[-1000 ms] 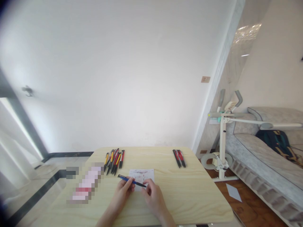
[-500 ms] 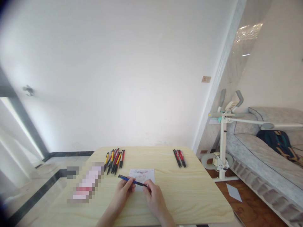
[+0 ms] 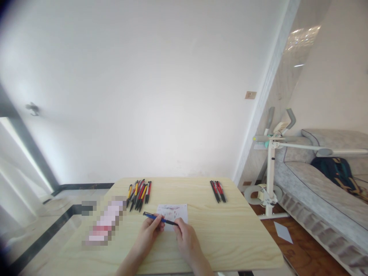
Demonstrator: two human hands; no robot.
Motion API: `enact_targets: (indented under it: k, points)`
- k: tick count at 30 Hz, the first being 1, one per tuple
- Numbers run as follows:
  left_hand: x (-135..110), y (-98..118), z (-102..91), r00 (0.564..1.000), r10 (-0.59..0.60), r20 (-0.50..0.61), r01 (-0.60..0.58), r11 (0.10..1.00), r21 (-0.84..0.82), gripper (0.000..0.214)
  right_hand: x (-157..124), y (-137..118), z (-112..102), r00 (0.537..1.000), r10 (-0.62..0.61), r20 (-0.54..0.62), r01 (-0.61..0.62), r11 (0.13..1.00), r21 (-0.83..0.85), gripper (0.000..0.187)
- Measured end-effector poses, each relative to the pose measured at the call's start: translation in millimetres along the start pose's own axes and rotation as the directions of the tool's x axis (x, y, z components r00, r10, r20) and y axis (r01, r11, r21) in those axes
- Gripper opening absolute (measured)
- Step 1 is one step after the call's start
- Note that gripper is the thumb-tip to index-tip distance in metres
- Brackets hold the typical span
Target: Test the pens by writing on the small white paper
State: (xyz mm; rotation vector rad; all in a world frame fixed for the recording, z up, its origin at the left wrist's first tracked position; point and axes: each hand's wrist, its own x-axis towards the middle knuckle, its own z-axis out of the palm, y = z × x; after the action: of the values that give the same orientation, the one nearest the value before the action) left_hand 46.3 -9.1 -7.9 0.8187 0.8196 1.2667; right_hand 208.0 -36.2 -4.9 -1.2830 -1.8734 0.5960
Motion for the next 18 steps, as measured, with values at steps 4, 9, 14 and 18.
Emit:
enact_targets:
  k: [4, 9, 14, 18]
  points:
    - [-0.5, 1.4, 0.5, 1.000, -0.002, 0.000, 0.002, 1.000, -0.002, 0.026, 0.1, 0.6, 0.3, 0.999, -0.033, -0.019, 0.033, 0.999, -0.023, 0.021]
    - [-2.0, 4.0, 1.0, 1.000, -0.009, 0.012, 0.009, 1.000, 0.013, 0.027, 0.8, 0.7, -0.2, 1.000, -0.008, -0.010, 0.008, 1.000, -0.008, 0.024]
    - [-3.3, 5.3, 0.7, 0.999, -0.021, 0.030, 0.020, 0.999, 0.037, 0.027, 2.5, 1.9, -0.8, 0.994, 0.096, 0.045, -0.099, 0.993, 0.070, 0.035]
    - [-4.1, 5.1, 0.6, 0.999, -0.022, 0.038, 0.020, 0.999, 0.051, 0.027, 3.0, 2.1, -1.4, 0.987, 0.151, 0.062, -0.159, 0.975, 0.153, 0.039]
